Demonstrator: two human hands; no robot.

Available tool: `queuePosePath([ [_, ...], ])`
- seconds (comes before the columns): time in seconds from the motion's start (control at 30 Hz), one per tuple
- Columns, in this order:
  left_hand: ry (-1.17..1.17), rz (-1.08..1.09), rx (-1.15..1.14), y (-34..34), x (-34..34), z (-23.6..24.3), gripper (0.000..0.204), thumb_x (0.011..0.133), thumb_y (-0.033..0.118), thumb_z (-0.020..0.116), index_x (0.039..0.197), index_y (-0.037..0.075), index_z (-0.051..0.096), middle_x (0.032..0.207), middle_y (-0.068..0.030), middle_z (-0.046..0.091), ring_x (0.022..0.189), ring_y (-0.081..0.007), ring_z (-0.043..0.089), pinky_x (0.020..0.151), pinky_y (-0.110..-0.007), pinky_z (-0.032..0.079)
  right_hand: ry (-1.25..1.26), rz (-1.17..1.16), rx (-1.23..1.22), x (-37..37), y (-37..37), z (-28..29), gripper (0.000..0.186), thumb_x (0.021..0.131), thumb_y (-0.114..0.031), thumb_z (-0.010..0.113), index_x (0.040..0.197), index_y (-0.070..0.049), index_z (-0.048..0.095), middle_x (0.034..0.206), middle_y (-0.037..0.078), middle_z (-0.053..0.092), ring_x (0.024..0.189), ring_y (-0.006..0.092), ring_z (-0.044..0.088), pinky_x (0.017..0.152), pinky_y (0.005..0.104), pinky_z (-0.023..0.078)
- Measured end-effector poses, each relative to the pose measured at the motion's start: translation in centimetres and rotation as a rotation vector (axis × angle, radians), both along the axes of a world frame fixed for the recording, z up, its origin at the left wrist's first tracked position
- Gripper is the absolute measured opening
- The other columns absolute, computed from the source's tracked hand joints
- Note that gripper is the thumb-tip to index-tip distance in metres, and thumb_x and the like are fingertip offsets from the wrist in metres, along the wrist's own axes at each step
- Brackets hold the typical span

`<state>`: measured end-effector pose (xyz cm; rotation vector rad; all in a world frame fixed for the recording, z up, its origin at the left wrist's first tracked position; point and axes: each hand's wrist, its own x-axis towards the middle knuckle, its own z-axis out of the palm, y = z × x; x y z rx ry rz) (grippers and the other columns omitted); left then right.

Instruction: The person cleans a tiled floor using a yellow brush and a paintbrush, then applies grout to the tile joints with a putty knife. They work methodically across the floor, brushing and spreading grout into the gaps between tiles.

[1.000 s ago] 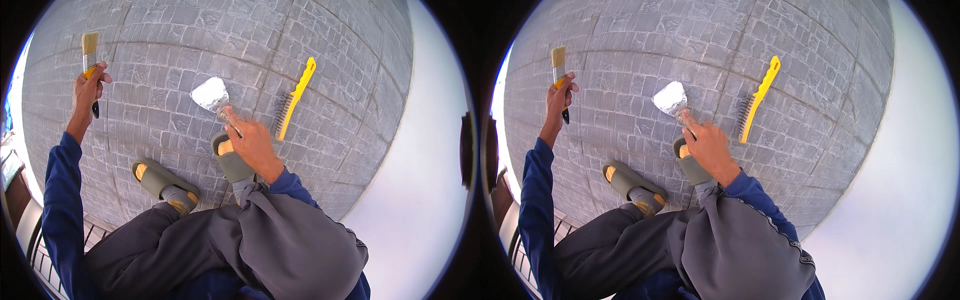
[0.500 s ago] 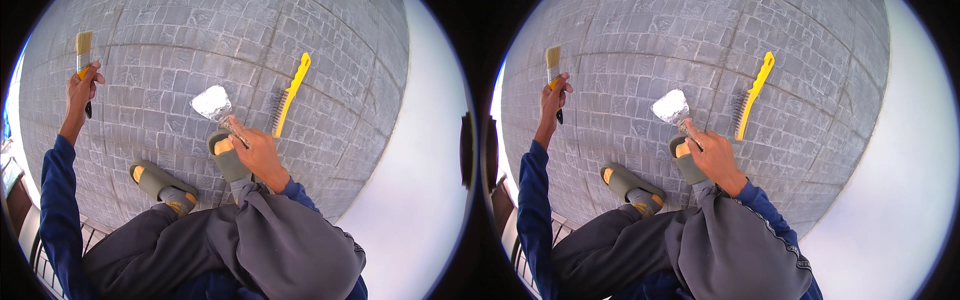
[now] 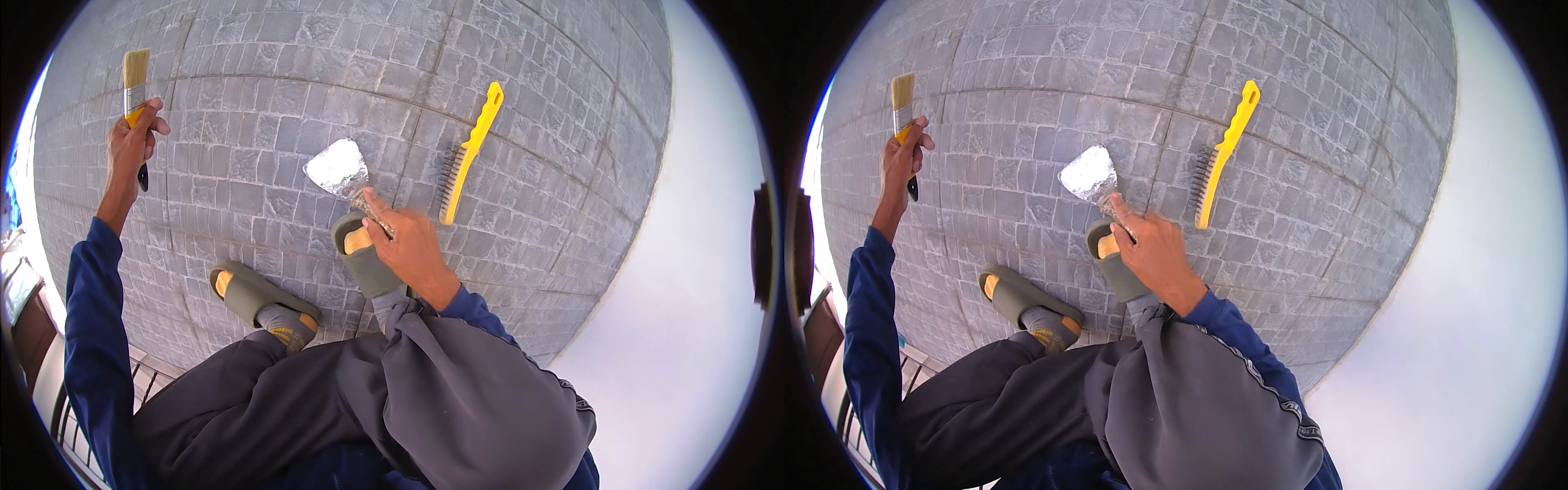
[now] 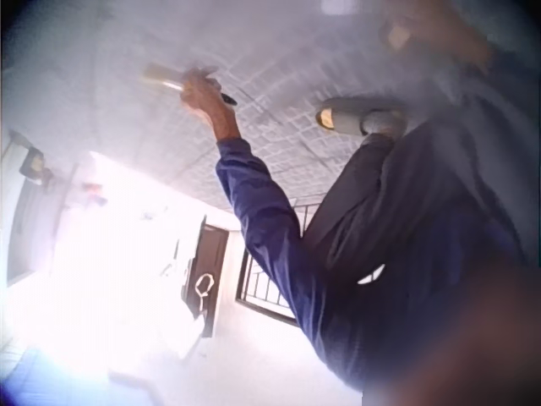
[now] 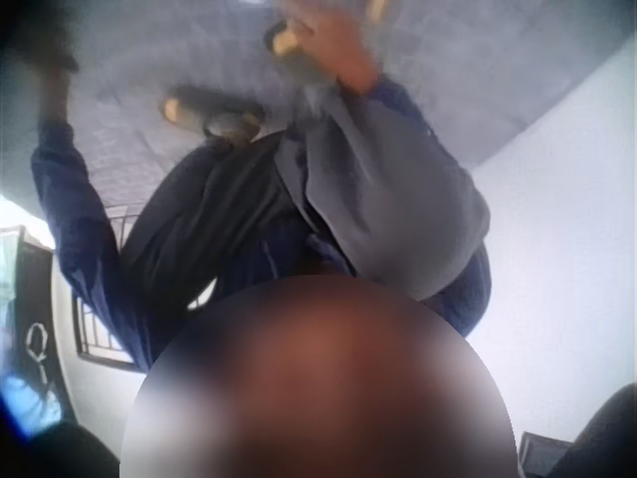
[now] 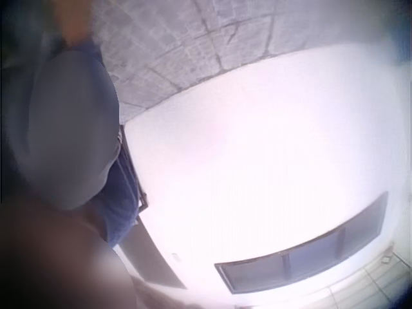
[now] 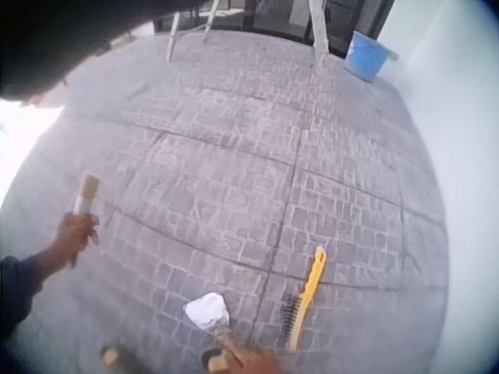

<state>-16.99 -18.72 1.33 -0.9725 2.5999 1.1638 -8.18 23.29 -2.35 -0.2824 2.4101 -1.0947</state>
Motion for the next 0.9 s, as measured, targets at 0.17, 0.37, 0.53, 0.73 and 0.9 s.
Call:
queuePosePath([
  [0.17,0.008,-0.016,0.012,0.7,-0.9,1.1,0.04,0.091,0.048,0.066,0.104,0.009,0.067,0.069,0.0035,0.062,0.048,0.0004,0.039,0.046,-0.018,0.034,0.027,-0.012,0.001,-1.1,-0.5,-0.5,0.044,0.089,-0.018,0.067,0.132,-0.007,0.061,0.074,0.02,0.065,0.063,0.0354,0.062,0.059,0.041,0.047],
  [0.37,0.091,-0.001,0.009,0.9,-0.7,2.1,0.034,0.091,0.044,0.068,0.095,0.011,0.067,0.069,0.0038,0.063,0.048,0.0011,0.039,0.046,-0.018,0.034,0.003,0.016,-0.041,0.0,0.1,0.6,0.044,0.089,-0.017,0.067,0.132,-0.009,0.062,0.073,0.02,0.064,0.064,0.0365,0.061,0.06,0.0432,0.047],
  [0.53,-0.021,0.002,-0.023,0.7,-0.3,1.5,0.037,0.091,0.047,0.067,0.096,0.01,0.068,0.067,0.0046,0.062,0.047,0.0015,0.038,0.046,-0.018,0.035,0.1,0.015,-0.043,0.3,0.6,-0.1,0.044,0.088,-0.018,0.068,0.131,-0.011,0.063,0.07,0.018,0.062,0.064,0.036,0.061,0.06,0.0434,0.047],
  [0.73,0.017,-0.015,-0.018,0.4,-0.1,1.9,0.037,0.092,0.046,0.067,0.097,0.01,0.068,0.068,0.0046,0.062,0.049,0.0016,0.039,0.046,-0.018,0.035,0.079,0.0,-0.054,-0.1,0.4,-0.6,0.045,0.088,-0.019,0.068,0.132,-0.012,0.062,0.07,0.019,0.062,0.063,0.0368,0.06,0.06,0.0428,0.047],
  [0.9,0.053,0.009,-0.027,0.2,0.1,2.4,0.036,0.092,0.046,0.066,0.103,0.012,0.069,0.068,0.0042,0.063,0.049,0.0014,0.039,0.046,-0.017,0.035,0.007,0.018,-0.028,0.0,0.7,-0.5,0.045,0.089,-0.02,0.067,0.133,-0.01,0.061,0.079,0.022,0.066,0.065,0.0391,0.062,0.062,0.0427,0.048],
])
